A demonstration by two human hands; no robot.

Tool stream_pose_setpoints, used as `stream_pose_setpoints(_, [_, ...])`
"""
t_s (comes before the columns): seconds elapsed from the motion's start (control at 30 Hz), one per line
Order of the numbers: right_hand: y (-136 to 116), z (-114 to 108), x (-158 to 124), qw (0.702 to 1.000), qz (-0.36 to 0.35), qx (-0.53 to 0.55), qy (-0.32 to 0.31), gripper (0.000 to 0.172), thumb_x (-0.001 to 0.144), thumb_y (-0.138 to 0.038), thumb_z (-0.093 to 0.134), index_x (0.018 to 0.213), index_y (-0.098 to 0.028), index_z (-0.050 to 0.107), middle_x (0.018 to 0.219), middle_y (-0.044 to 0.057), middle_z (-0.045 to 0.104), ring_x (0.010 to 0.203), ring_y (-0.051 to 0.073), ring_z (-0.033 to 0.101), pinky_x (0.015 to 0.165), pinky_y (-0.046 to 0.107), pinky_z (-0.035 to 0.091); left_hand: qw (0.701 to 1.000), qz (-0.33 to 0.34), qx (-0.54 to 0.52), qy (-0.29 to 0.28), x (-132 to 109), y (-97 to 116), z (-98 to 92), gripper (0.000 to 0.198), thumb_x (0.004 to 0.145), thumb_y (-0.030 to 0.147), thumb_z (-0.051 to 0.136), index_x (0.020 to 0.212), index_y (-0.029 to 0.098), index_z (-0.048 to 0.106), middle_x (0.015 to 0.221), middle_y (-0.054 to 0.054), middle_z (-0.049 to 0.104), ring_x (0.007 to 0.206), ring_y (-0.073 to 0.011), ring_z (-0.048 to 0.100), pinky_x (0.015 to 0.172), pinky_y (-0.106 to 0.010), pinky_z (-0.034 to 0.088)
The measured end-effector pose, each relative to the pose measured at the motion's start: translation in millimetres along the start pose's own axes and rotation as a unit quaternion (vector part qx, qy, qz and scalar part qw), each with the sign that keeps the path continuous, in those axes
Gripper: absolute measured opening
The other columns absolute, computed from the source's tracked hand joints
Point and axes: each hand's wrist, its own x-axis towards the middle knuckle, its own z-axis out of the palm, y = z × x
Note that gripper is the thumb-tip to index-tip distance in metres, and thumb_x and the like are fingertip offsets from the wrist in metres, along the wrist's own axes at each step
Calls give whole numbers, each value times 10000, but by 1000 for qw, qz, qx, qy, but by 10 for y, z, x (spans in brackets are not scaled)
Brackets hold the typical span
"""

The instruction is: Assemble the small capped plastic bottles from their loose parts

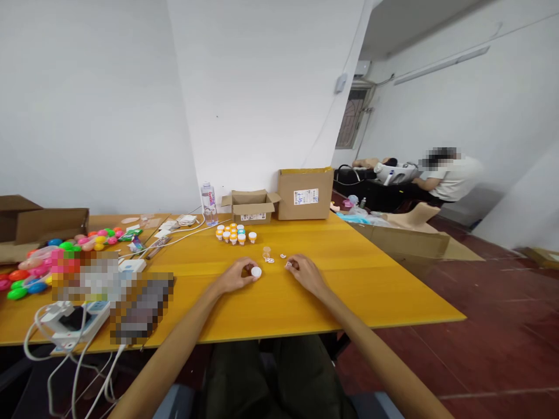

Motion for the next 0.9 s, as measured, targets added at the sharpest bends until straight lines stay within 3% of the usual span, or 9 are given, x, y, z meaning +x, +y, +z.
stream_pose_setpoints(0.33, [-139, 0, 89, 1000, 17, -15, -20, 136, 852, -183, 581, 919, -214, 695, 884, 40, 711, 816, 181, 664, 727, 261, 478, 999, -4, 34, 37, 8, -34, 6, 186, 754, 186, 657, 940, 188, 655, 886, -29, 655, 810, -177, 594, 823, -324, 498])
stream_pose_setpoints(0.5, [-226, 121, 111, 994, -65, -77, 46, 161, 846, -202, 614, 982, -215, 700, 1073, 97, 665, 1015, 237, 604, 885, 333, 461, 998, -10, 37, 41, 9, -49, 9, 228, 752, 210, 658, 979, 193, 648, 898, -33, 650, 830, -186, 592, 838, -332, 494])
stream_pose_setpoints(0.6, [-280, 213, 164, 988, -111, -96, 53, 160, 870, -229, 601, 987, -238, 711, 1093, 110, 648, 1028, 257, 579, 894, 374, 450, 999, -5, 33, 42, 0, -50, 4, 249, 744, 206, 662, 991, 190, 646, 901, -37, 648, 839, -192, 591, 849, -340, 490])
stream_pose_setpoints(0.9, [-268, 312, 223, 990, -123, -66, 35, 68, 861, -202, 613, 847, -217, 678, 1020, 92, 649, 985, 236, 580, 887, 363, 453, 999, -1, 29, 43, 1, -64, 10, 272, 742, 242, 701, 1004, 190, 652, 938, -42, 655, 884, -204, 596, 880, -349, 477])
